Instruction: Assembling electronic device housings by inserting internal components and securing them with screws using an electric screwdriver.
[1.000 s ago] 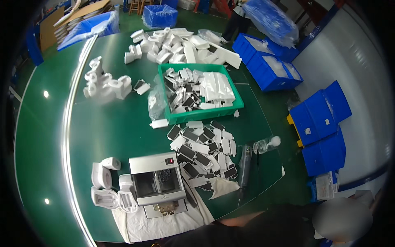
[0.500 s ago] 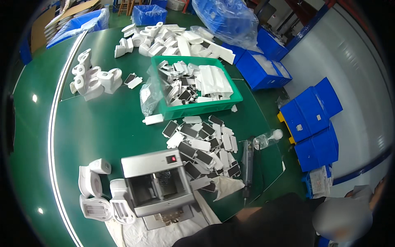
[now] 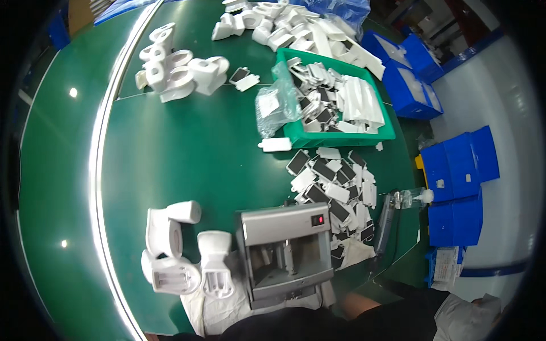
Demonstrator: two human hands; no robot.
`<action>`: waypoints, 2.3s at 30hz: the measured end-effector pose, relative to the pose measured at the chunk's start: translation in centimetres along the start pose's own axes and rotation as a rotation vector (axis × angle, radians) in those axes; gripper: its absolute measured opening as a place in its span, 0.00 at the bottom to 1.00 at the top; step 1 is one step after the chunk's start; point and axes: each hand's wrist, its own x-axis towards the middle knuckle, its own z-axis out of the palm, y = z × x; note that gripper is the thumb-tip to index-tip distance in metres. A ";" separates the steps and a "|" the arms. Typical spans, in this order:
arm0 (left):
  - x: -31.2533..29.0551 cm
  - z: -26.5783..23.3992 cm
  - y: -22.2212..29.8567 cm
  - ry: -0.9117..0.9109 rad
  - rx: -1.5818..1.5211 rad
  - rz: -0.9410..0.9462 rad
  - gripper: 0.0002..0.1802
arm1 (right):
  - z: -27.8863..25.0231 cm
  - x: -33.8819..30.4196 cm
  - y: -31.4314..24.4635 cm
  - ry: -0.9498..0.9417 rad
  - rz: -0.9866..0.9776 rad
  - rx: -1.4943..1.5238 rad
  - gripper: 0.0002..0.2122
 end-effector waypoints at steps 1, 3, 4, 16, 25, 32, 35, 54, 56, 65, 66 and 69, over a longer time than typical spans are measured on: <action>-0.6 -0.4 0.0 0.010 0.005 -0.005 0.21 | 0.6 -0.5 0.0 -0.004 -0.013 -0.002 0.19; -1.3 -1.2 0.7 0.036 0.010 0.003 0.21 | 1.4 -0.6 -0.4 -0.006 -0.057 -0.007 0.20; -1.8 -1.5 0.8 0.052 0.008 0.007 0.21 | 1.7 -0.7 -0.5 -0.008 -0.082 -0.011 0.20; -11.6 -3.8 -6.8 0.371 -0.187 0.092 0.21 | 8.0 -3.2 -1.6 -0.125 -0.580 -0.117 0.20; -40.1 11.4 11.7 0.696 0.856 0.442 0.23 | 8.4 -1.9 2.3 -0.464 -0.625 -0.132 0.16; -54.7 5.7 17.1 1.946 1.234 0.668 0.39 | -3.9 -13.0 -5.1 -0.400 -0.584 -0.182 0.11; -53.8 -0.7 15.3 1.728 1.061 0.756 0.42 | -9.1 -17.4 -7.8 -0.359 -0.547 -0.080 0.15; -32.7 30.3 28.3 0.247 1.077 1.246 0.44 | -12.8 -25.5 -23.0 -0.389 -0.802 1.394 0.24; -32.0 30.0 29.4 0.171 1.074 1.269 0.46 | -14.2 -24.1 -21.9 -0.634 -0.731 1.303 0.24; -27.4 29.9 29.1 -0.028 0.748 1.118 0.56 | -16.5 -19.9 -22.3 -0.340 -0.803 0.905 0.15; -27.1 29.6 29.0 -0.013 0.749 1.145 0.57 | -17.7 -19.1 -22.3 -0.255 -0.748 0.968 0.12; -26.5 29.2 29.2 -0.034 0.649 1.130 0.59 | -18.9 -13.2 -22.1 0.498 -0.870 0.423 0.08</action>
